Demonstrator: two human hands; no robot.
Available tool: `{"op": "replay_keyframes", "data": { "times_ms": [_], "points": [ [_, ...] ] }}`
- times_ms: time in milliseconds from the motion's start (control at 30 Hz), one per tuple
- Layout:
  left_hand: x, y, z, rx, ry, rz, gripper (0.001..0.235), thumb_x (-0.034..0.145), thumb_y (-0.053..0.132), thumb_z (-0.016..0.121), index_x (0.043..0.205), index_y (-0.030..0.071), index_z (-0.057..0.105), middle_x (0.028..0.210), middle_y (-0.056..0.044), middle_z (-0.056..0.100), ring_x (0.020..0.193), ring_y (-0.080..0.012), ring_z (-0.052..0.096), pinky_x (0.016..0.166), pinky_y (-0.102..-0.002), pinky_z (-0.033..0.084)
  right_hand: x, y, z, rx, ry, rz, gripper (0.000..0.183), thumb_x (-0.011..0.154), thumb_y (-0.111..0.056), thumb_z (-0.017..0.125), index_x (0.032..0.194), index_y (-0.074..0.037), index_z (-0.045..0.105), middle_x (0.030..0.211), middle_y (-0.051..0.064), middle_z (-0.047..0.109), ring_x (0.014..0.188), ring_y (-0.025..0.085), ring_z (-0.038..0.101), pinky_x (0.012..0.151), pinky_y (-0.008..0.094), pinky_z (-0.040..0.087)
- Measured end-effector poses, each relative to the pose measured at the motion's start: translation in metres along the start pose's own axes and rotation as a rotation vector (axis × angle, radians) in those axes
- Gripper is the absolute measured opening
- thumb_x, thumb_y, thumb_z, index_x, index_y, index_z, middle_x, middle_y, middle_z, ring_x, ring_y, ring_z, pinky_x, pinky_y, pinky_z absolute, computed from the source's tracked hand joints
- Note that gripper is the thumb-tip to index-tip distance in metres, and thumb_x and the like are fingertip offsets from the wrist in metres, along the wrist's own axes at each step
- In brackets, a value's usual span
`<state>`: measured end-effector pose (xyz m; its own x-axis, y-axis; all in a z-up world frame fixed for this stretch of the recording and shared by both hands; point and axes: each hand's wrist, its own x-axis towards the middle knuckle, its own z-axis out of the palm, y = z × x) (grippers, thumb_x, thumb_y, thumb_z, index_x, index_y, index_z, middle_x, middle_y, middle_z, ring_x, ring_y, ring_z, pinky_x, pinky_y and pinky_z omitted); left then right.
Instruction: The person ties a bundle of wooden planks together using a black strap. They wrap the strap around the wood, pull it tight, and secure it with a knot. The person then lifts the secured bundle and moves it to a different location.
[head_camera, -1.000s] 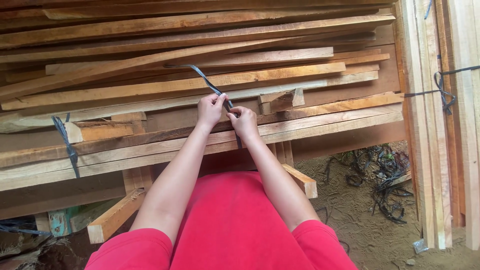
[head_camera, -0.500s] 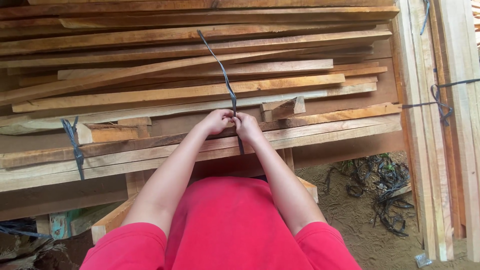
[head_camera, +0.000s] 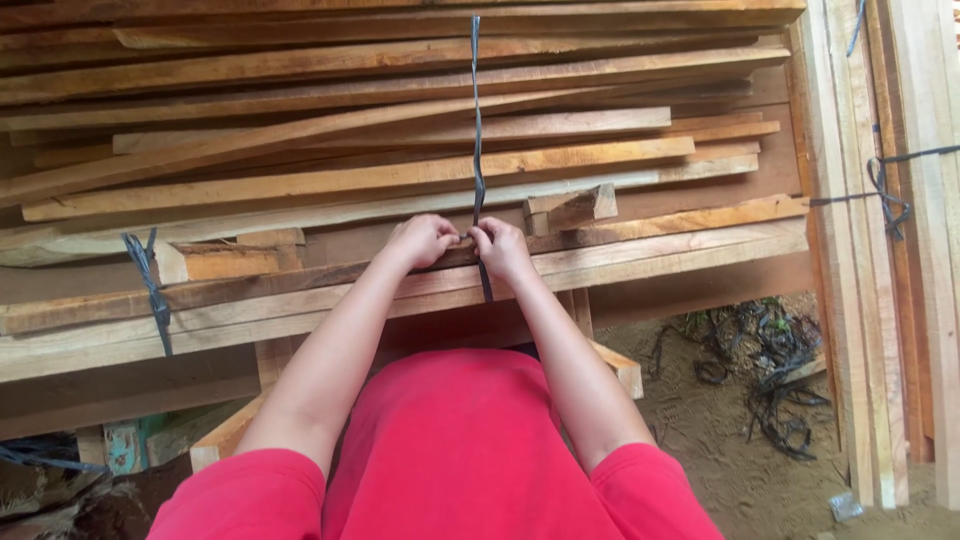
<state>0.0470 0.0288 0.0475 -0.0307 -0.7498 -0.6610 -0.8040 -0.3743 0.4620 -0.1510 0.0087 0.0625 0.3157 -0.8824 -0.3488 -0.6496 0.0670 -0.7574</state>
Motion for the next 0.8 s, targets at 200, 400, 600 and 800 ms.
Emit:
{"op": "replay_keyframes", "data": {
  "times_ms": [200,400,600,800],
  "points": [
    [0.057,-0.005,0.051,-0.505,-0.058,0.097,0.036,0.089,0.043,0.074,0.123,0.031,0.075,0.108,0.001,0.080,0.116,-0.0193,0.070,0.100,-0.038,0.053,0.009,0.004,-0.005,-0.009,-0.051,0.044,0.018,0.097,-0.027,0.063,0.087,-0.020,0.076,0.057,-0.004,0.070,0.070,0.016,0.074,0.070,0.034,0.057],
    [0.048,-0.005,0.052,-0.655,-0.085,-0.038,0.027,0.082,0.044,0.078,0.109,0.036,0.079,0.095,0.013,0.080,0.097,-0.0054,0.074,0.087,-0.020,0.050,0.005,-0.005,-0.013,0.420,-0.061,0.128,0.015,0.100,-0.012,0.063,0.100,-0.001,0.073,0.077,0.012,0.077,0.062,0.013,0.074,0.058,0.024,0.063],
    [0.068,-0.020,0.073,-0.512,-0.038,-0.028,0.023,0.087,0.050,0.071,0.104,0.038,0.080,0.094,0.013,0.079,0.102,-0.0104,0.073,0.087,-0.027,0.054,-0.021,-0.005,0.000,0.231,0.152,-0.123,0.016,0.089,-0.001,0.074,0.103,-0.010,0.071,0.092,0.011,0.079,0.080,0.021,0.078,0.070,0.031,0.062],
    [0.043,-0.014,0.063,-0.489,0.038,0.082,0.022,0.091,0.043,0.067,0.102,0.029,0.080,0.094,0.004,0.079,0.103,-0.0217,0.073,0.088,-0.036,0.054,-0.017,0.000,0.005,-0.230,0.252,-0.480,0.028,0.089,-0.003,0.065,0.114,-0.009,0.076,0.095,0.010,0.068,0.088,0.033,0.067,0.075,0.043,0.059]
  ]
}}
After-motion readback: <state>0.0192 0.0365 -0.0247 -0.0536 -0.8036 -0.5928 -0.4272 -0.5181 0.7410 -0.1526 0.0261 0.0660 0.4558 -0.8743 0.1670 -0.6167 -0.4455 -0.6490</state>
